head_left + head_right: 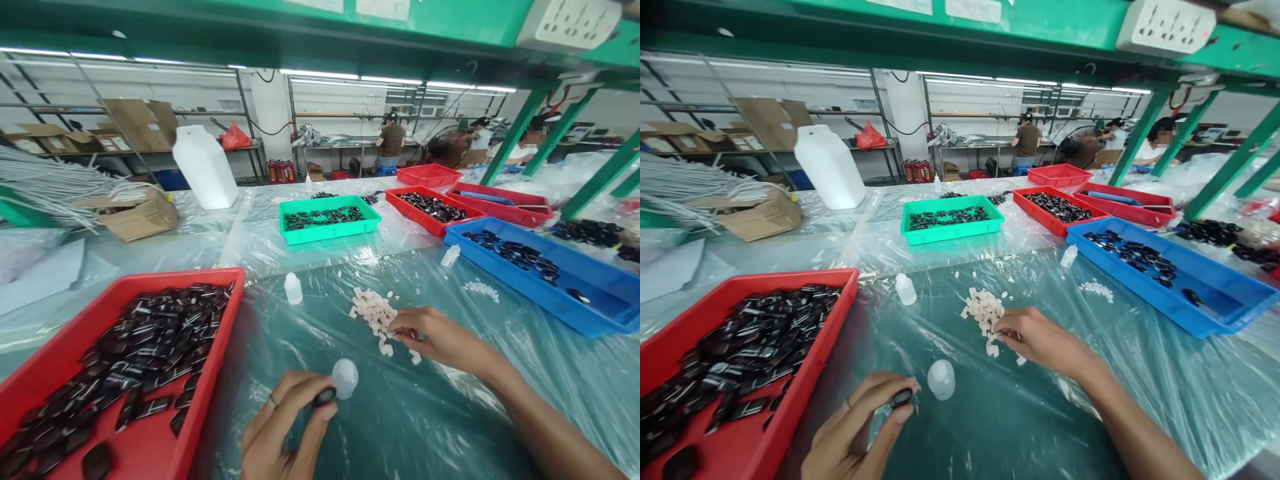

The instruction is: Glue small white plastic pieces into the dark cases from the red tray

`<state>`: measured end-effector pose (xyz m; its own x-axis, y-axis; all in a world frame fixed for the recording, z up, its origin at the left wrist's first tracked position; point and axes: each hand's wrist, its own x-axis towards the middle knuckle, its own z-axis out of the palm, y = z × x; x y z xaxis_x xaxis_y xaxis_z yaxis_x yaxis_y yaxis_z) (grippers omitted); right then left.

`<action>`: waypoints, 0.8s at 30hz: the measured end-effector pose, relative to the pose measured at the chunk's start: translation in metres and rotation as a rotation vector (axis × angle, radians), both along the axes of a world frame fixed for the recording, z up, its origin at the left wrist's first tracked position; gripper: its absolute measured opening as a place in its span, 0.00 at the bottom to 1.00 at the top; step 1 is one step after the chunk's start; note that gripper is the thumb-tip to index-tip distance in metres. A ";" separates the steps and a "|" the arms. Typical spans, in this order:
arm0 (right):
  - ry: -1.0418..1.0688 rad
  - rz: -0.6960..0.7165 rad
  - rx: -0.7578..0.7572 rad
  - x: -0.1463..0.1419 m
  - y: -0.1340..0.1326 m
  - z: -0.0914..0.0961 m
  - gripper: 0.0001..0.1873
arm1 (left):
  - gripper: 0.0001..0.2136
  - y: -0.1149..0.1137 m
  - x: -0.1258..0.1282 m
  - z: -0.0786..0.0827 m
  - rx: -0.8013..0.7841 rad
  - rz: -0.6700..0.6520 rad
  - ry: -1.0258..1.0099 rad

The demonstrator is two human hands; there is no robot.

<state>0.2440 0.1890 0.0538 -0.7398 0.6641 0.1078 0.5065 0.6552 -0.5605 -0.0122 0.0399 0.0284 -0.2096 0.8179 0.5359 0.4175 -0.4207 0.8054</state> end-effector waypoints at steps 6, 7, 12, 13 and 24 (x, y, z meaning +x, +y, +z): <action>0.235 -0.055 0.075 -0.029 -0.058 0.029 0.08 | 0.12 -0.002 -0.001 -0.002 0.024 -0.150 -0.012; 0.271 -0.048 0.103 -0.039 -0.072 0.031 0.08 | 0.12 -0.003 0.000 -0.002 0.026 -0.169 -0.011; 0.320 -0.094 0.417 -0.071 -0.117 0.026 0.16 | 0.13 -0.009 0.000 -0.002 0.044 -0.216 0.003; 0.312 -0.110 0.461 -0.073 -0.120 0.024 0.16 | 0.12 -0.010 0.000 -0.001 0.042 -0.214 0.006; 0.295 -0.167 0.534 -0.076 -0.132 0.010 0.19 | 0.08 -0.012 0.000 0.006 -0.015 -0.226 0.035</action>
